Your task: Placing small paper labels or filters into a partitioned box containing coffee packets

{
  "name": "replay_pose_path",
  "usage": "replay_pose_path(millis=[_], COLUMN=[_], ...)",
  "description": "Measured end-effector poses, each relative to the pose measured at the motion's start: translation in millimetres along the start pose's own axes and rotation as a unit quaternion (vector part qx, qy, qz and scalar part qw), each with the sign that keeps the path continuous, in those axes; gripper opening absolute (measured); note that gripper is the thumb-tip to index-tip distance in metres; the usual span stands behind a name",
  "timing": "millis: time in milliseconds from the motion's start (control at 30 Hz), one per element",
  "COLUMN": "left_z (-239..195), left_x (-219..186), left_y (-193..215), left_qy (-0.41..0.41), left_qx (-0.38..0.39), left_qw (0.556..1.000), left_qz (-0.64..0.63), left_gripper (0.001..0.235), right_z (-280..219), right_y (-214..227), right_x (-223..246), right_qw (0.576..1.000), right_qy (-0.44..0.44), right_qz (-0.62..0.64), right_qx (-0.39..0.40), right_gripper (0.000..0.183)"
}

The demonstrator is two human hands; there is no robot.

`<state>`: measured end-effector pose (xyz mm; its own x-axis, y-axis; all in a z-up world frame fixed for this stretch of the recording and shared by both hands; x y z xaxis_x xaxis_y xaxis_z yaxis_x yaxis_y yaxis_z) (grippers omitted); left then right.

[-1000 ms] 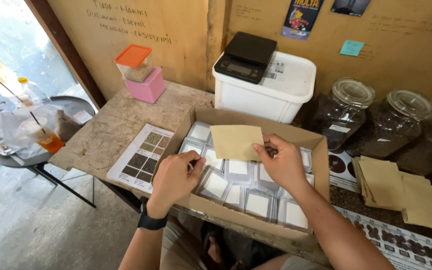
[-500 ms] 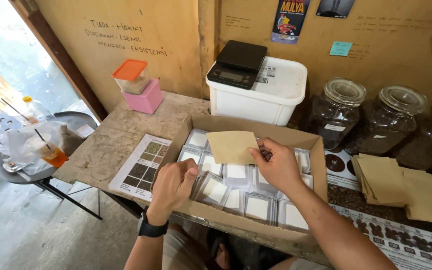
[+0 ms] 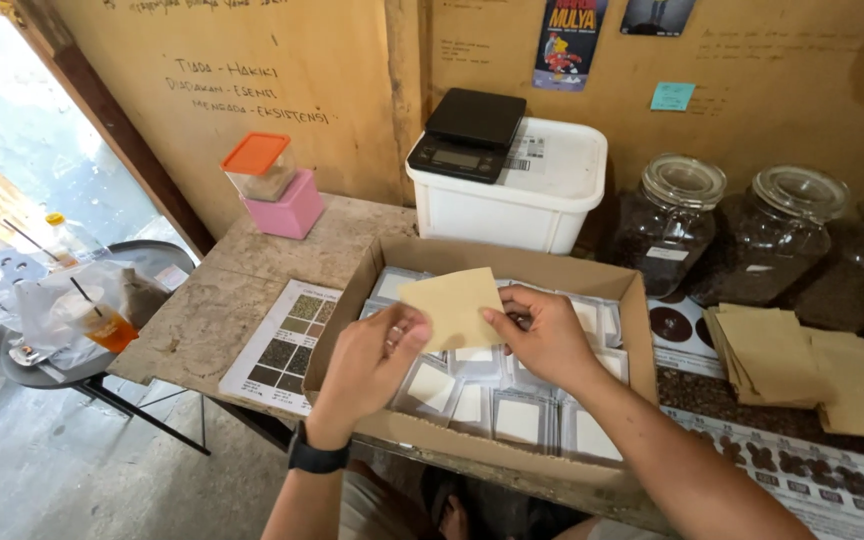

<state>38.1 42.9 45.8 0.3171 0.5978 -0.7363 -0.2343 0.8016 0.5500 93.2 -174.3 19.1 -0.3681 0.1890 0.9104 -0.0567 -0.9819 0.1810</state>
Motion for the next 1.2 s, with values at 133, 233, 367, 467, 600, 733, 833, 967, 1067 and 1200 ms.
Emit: replay_pose_path(millis=[133, 233, 367, 467, 600, 733, 833, 967, 1067, 1200], left_z=[-3.1, -10.6, -8.8, -8.6, -7.9, -7.4, -7.5, -5.2, -11.3, -11.7], left_x=[-5.5, -12.3, -13.0, -2.7, 21.1, 25.0, 17.5, -0.2, 7.2, 10.5], left_y=[-28.3, -40.7, -35.8, -36.0, -44.3, -47.1, -44.3, -39.9, -44.4, -40.9], left_qy=[0.012, 0.015, 0.011, 0.041, 0.072, 0.088, 0.075, 0.036, -0.002, -0.06], left_qx=[-0.036, -0.072, -0.095, -0.06, -0.019, -0.007, -0.021, -0.063, -0.098, -0.157], left_qw=[0.998, 0.99, 0.985, 0.977, 0.957, 0.949, 0.942, 0.951, 0.961, 0.961], left_qz=[-0.054, -0.119, -0.141, -0.202, -0.279, -0.304, -0.325, -0.299, -0.259, -0.218], left_gripper=[0.03, 0.027, 0.023, 0.021, 0.019, 0.018, 0.012, 0.01, 0.013, 0.015], right_z=[-10.9, -18.5, -16.2, -16.2, -14.1, -13.5, -13.8, -15.4, -23.6, -29.1], right_y=[-11.3, -14.3, -11.4, -12.8, -11.8, -10.9, -12.0, -13.1, -12.5, -15.5], right_x=[2.1, 2.5, 6.6, 12.8, 12.6, 7.8, 2.4, 21.5, 23.8, 35.6], right_qw=[0.993, 0.985, 0.977, 0.976, 0.977, 0.976, 0.982, 0.981, 0.945, 0.886], right_qy=[-0.038, -0.024, -0.029, -0.023, -0.011, -0.006, 0.016, 0.143, 0.297, 0.426], right_qz=[0.092, 0.125, 0.143, 0.144, 0.143, 0.151, 0.117, 0.017, -0.116, -0.175], right_qx=[0.064, 0.121, 0.154, 0.16, 0.158, 0.155, 0.149, 0.127, 0.072, 0.06], right_gripper=[0.024, 0.031, 0.032, 0.029, 0.028, 0.028, 0.026, 0.024, 0.021, 0.012])
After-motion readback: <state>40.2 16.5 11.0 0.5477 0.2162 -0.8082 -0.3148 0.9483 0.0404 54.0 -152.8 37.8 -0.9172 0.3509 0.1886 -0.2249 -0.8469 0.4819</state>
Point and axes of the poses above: each hand's wrist, its own z-axis towards the middle knuckle, its own y-axis out of the back of the hand, x = y × z, the point moved 4 cm from there along z, towards the middle knuckle, and after that the axes turned 10 degrees about -x, right-handed, at the moved point
